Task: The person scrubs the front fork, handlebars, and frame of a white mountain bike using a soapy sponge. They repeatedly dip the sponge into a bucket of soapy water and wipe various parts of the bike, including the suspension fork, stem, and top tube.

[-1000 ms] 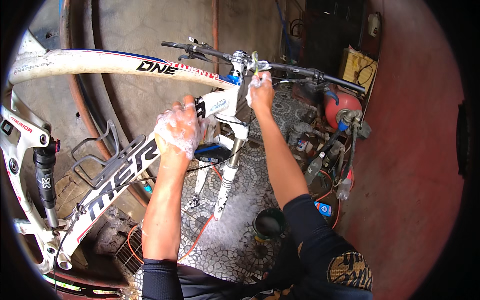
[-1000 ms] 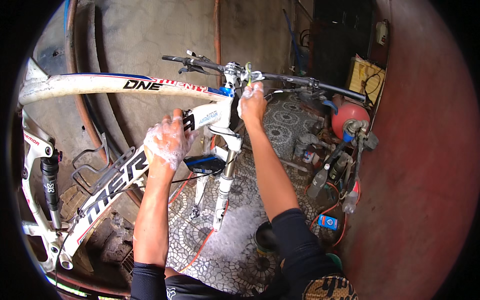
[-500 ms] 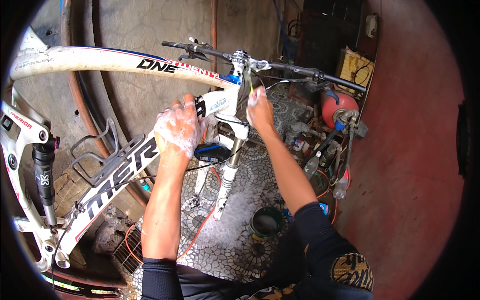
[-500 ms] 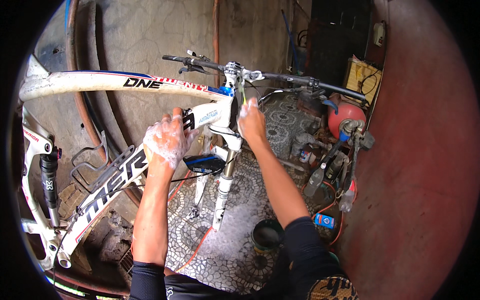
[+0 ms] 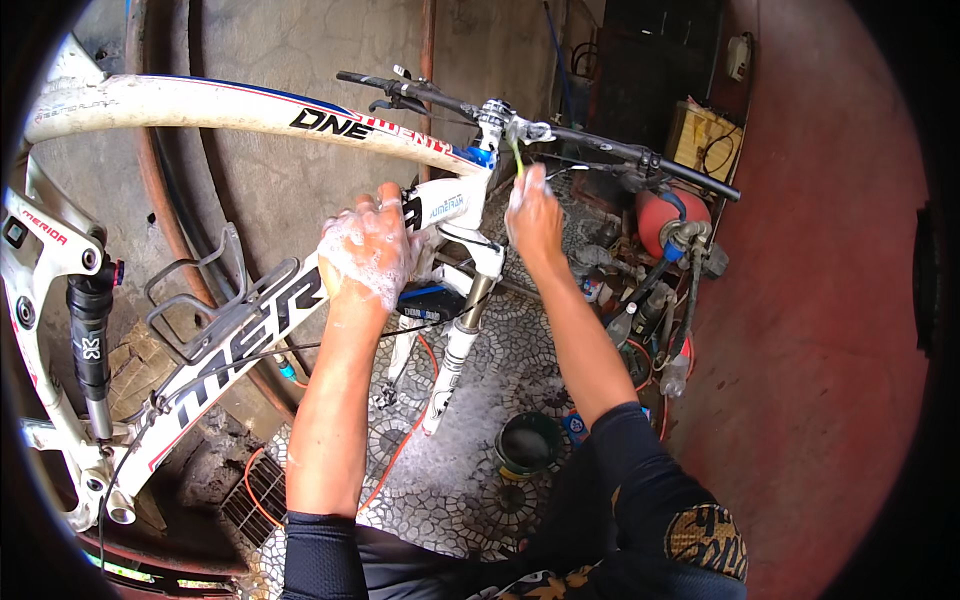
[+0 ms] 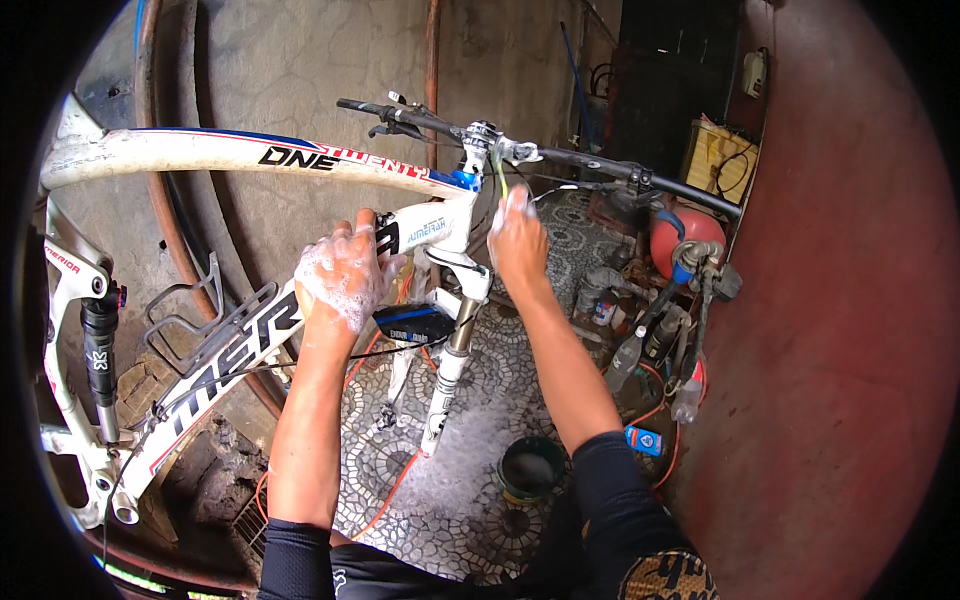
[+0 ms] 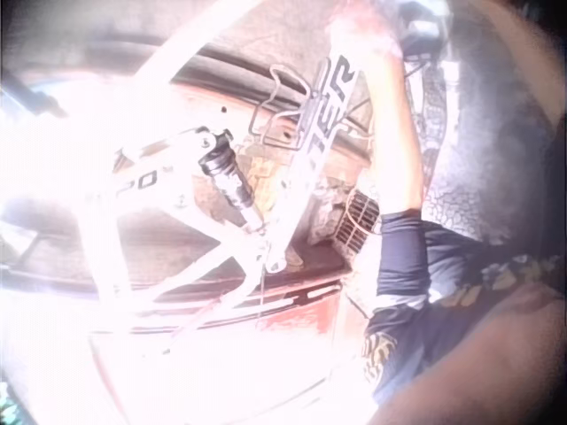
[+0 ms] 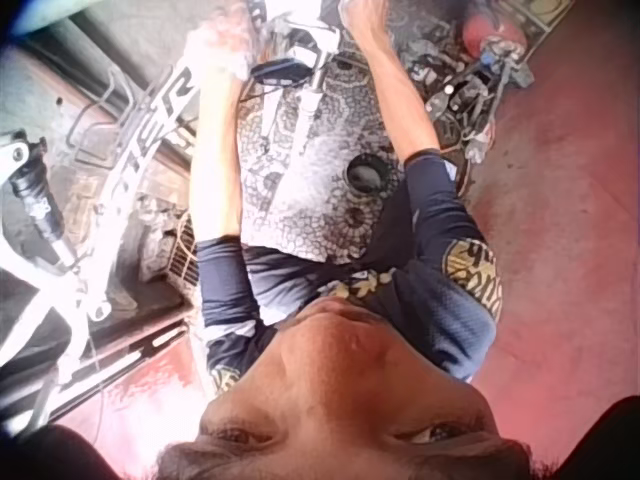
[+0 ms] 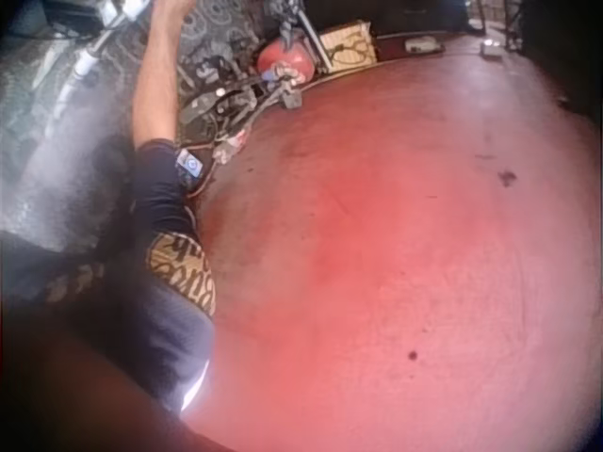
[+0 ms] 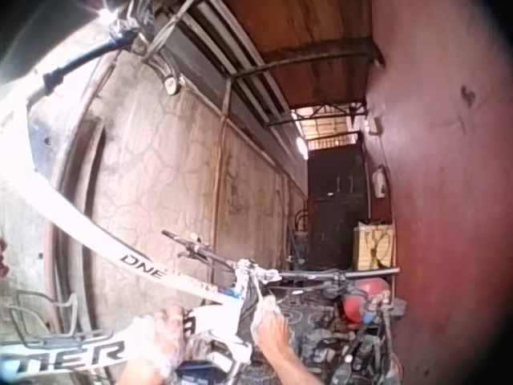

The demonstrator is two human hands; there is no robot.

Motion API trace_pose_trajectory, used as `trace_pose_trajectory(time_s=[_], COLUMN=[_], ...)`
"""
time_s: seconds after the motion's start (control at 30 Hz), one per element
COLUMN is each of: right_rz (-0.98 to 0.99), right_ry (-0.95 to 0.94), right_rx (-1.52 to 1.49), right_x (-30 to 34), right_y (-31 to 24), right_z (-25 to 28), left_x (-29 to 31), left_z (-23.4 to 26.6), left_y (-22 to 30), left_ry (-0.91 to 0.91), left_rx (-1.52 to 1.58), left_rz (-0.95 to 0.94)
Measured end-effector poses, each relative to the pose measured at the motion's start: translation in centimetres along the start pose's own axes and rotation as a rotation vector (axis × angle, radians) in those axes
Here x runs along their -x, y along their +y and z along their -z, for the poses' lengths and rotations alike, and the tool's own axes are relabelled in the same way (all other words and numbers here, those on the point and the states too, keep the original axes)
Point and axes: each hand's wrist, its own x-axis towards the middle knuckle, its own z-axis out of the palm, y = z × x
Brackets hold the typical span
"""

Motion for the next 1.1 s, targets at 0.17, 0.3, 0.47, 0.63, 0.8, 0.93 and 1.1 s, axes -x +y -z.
trace_pose_trajectory(time_s=[0.17, 0.3, 0.47, 0.63, 0.8, 0.93, 1.1], right_rz=[-0.009, 0.006, 0.153, 0.384, 0.867, 0.837, 0.767], right_ry=[-0.141, -0.176, -0.102, -0.232, 0.069, -0.345, -0.663], right_rx=[0.001, 0.03, 0.263, 0.787, 1.024, 1.262, 1.364], right_x=[-0.4, -1.0, -3.1, -9.4, -16.1, -18.0, -19.5], right_y=[0.7, 0.3, 0.2, -4.5, -12.8, -15.2, -16.9], right_z=[2.0, 4.0, 6.5, 12.5, 11.1, 1.8, -0.1], left_x=[-0.1, 0.1, 0.3, 0.2, 0.3, 0.2, 0.3], left_z=[0.0, 0.3, 0.1, -0.4, -1.0, -0.8, -0.8], left_y=[0.1, 0.1, -0.1, 0.1, 0.3, 0.4, 0.4], left_ry=[-0.058, -0.031, -0.005, -0.049, 0.039, -0.012, -0.007], left_rx=[0.021, 0.022, 0.08, 0.066, -0.003, 0.052, 0.044], left_rz=[0.027, 0.025, 0.039, 0.099, 0.118, 0.133, 0.116])
